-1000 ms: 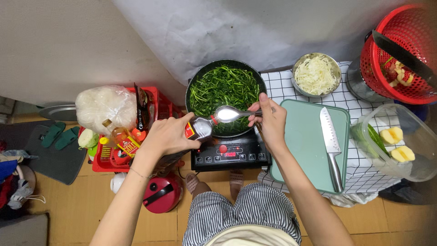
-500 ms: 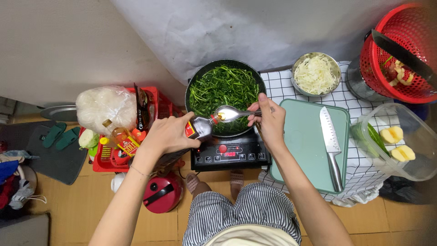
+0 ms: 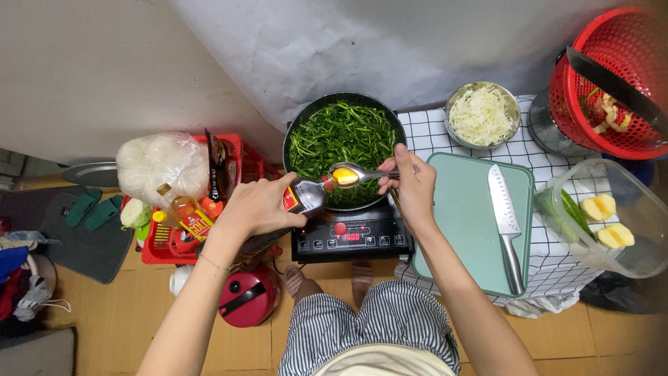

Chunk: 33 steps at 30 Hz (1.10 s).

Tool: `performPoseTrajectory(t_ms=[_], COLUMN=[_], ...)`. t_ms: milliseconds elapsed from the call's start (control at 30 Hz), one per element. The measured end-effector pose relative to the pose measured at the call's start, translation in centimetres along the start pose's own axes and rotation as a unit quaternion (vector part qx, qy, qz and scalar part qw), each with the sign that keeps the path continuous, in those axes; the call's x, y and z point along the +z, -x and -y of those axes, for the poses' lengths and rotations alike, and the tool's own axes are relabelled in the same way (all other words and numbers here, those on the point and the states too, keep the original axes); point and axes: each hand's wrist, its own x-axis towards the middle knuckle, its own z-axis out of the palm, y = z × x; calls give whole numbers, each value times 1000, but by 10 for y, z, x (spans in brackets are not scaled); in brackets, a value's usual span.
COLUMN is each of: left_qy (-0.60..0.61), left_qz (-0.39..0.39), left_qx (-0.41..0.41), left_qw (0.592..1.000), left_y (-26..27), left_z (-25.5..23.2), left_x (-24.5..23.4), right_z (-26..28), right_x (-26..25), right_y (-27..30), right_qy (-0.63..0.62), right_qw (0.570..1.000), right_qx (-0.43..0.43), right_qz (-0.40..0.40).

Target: The person stir-fries green leafy vegetables in a pan on an induction cooktop using chopsticks. They add liquid seasoning from a bottle using a spoon and continue stirring the vegetables.

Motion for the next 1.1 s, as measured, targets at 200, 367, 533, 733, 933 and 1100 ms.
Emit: performPoseTrajectory(t_ms=[200, 367, 533, 733, 933, 1100], left_qy=[-10, -12, 9, 97, 168, 255], left_qz=[3, 3, -5, -47, -134, -186], left_qx=[-3, -9, -25, -30, -56, -108], left_qw=[1000, 1000, 1000, 994, 975, 943], left_y=[-1, 0, 4, 14, 27, 40], left_z=[2, 3, -3, -11, -13, -16], left_x=[3, 2, -4, -10, -6, -3], right_z=[-1, 1, 9, 22, 21, 5], right_x=[0, 2, 5, 7, 2, -9], right_y=[0, 2, 2, -1, -13, -24], right_qy=[2, 3, -1, 12, 32, 54], right_qw=[1000, 1000, 1000, 1000, 999, 998], right_qx=[-2, -2, -1, -17, -30, -29], right_qz=[1, 0, -13, -13, -16, -14])
